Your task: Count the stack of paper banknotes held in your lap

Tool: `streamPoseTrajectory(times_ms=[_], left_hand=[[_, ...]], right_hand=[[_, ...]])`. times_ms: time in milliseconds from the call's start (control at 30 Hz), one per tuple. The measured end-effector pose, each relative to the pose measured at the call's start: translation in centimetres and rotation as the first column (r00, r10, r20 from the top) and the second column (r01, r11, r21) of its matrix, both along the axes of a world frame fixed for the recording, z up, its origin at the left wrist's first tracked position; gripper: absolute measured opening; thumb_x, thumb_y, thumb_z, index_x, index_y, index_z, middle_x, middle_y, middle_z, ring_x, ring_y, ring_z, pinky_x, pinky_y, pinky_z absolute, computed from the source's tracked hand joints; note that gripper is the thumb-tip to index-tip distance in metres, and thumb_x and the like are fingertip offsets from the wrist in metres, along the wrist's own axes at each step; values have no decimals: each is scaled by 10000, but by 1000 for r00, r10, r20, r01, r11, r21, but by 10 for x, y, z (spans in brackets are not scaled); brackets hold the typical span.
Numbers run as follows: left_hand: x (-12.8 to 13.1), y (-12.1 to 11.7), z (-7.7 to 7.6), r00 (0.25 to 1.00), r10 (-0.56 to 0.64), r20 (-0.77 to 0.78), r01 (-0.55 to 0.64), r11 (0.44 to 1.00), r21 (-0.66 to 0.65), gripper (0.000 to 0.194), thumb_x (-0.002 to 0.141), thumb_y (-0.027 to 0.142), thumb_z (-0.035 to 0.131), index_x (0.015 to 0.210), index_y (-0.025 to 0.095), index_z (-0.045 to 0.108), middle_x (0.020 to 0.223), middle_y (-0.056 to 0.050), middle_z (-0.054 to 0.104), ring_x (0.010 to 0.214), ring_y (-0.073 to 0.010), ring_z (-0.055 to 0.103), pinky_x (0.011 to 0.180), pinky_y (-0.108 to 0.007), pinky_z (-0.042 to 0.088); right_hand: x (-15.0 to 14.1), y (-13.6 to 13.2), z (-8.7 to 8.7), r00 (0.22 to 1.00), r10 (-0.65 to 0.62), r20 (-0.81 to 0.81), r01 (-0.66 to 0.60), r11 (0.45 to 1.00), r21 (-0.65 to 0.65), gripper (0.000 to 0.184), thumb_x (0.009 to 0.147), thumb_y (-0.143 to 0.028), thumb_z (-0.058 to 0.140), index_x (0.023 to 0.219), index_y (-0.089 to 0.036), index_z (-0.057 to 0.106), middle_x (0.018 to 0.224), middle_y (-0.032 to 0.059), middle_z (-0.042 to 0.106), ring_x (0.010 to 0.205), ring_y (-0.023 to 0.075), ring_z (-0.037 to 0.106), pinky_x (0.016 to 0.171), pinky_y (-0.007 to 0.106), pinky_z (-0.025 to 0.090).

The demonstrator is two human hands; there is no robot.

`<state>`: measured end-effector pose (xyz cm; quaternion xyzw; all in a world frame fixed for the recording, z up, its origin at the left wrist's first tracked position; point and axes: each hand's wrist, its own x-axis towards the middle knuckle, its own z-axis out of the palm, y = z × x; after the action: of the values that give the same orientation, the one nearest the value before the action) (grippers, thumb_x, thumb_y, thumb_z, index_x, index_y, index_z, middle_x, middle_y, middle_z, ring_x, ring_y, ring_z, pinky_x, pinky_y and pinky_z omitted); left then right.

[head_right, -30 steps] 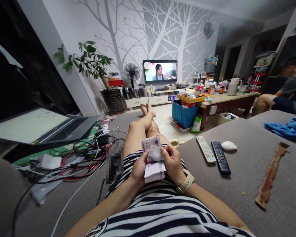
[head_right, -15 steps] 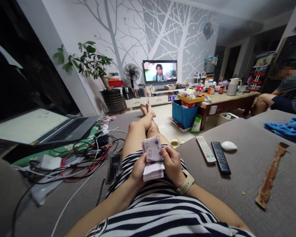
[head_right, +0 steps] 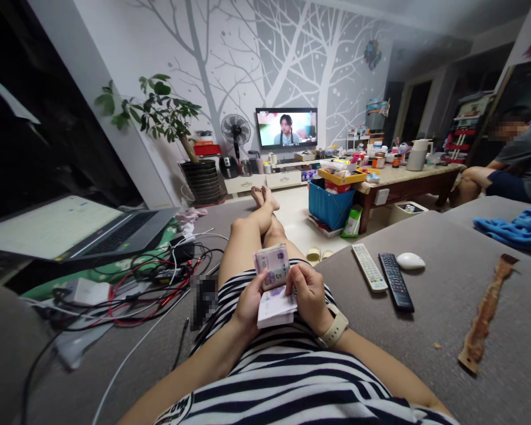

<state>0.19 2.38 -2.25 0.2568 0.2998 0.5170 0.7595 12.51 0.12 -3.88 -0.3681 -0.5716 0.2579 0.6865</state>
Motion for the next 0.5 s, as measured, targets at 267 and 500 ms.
streamPoseTrajectory(times_ms=[267, 500], left_hand=[[-3, -3, 1, 998, -19, -53, 22, 999, 45, 259, 831, 282, 605, 921, 70, 723, 847, -128, 788, 806, -240, 744, 882, -385, 562], [-2, -7, 5, 994, 9, -113, -1, 998, 68, 214, 754, 223, 679, 916, 90, 723, 790, -99, 784, 746, -221, 738, 784, -334, 575]], right_hand=[[0, 6, 0, 996, -74, -48, 70, 995, -67, 320, 889, -429, 643, 690, -204, 534, 606, -46, 481, 567, 130, 430, 571, 266, 354], [2, 16, 0, 986, -125, -112, 109, 984, -139, 337, 808, -456, 707, 700, -204, 511, 629, -51, 475, 584, 128, 431, 559, 255, 357]])
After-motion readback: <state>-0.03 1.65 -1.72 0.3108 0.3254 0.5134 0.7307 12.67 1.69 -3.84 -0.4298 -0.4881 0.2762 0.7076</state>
